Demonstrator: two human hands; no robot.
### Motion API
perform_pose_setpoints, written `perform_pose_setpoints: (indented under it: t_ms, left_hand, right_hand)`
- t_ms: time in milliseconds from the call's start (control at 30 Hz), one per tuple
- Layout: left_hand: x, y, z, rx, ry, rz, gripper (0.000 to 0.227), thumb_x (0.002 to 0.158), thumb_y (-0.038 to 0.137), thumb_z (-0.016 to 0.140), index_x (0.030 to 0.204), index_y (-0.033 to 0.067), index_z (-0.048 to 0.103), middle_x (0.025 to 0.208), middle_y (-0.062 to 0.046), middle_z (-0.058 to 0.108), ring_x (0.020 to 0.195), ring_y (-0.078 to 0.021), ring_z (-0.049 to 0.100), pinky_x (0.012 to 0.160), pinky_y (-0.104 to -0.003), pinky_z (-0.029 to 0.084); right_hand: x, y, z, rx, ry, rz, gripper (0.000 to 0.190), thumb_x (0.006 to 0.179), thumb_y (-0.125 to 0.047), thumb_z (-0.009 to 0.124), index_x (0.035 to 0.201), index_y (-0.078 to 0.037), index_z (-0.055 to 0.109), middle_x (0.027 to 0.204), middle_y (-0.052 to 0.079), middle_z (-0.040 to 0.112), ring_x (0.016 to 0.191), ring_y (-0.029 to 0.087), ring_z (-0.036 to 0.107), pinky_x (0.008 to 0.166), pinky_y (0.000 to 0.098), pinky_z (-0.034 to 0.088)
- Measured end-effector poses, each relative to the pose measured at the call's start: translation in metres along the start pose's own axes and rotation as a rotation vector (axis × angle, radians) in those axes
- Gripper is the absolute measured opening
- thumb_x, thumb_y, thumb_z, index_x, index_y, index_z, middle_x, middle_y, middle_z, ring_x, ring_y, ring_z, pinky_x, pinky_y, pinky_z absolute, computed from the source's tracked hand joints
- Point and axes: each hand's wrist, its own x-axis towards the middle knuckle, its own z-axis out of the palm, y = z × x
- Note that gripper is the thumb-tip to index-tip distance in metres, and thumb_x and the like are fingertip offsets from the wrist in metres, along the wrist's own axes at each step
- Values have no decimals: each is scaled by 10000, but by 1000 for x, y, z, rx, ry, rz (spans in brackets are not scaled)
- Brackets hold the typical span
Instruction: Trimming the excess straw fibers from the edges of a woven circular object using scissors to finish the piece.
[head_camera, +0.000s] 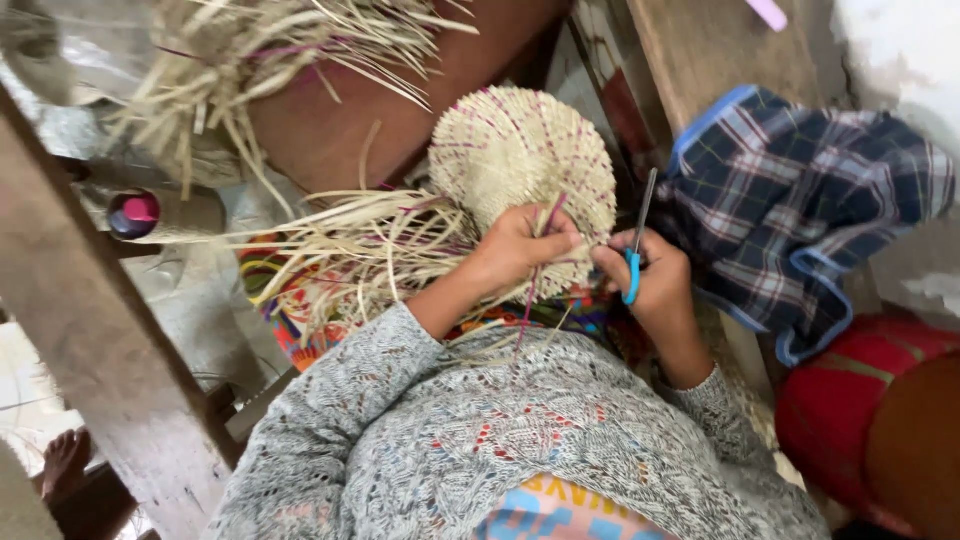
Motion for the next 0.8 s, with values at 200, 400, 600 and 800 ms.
perform_pose_setpoints:
  t_ms: [200, 400, 600, 800]
  left_hand:
    - [-28, 142, -42, 158, -87, 107, 132, 872, 144, 757, 980, 80, 718, 775, 10, 657, 715, -60, 606, 580, -193, 479]
    - [6, 228, -136, 1154, -298, 955, 156, 1029, 186, 557, 965, 65, 631, 980, -112, 668, 957, -317, 654, 897, -460, 512]
    - [41, 262, -183, 1654, -190, 741, 82, 963, 113, 638, 1011, 47, 637, 949, -113, 667, 842, -280, 663, 755, -412, 570]
    - [63, 286, -192, 2080, -82, 486, 178, 897, 39, 717, 1058, 30, 642, 919, -115, 665, 728, -244, 673, 612, -366, 628]
  right_hand:
    - [19, 31, 12, 76, 6, 31, 274, 885, -165, 832, 1013, 28, 687, 668, 168, 657, 545, 232, 698, 495, 311, 571]
    - [16, 5, 8, -88, -3, 100, 188, 903, -195, 760, 822, -61, 656, 552, 49, 615, 502, 93, 527, 507, 268, 438]
    - [22, 2, 12, -118, 1, 95, 203, 897, -210, 779, 843, -42, 678, 576, 57, 609, 521, 109, 576, 503, 267, 438]
    - [24, -15, 14, -225, -1, 132, 240, 885, -232, 752, 784, -27, 677, 549, 95, 647, 532, 125, 571, 557, 291, 446]
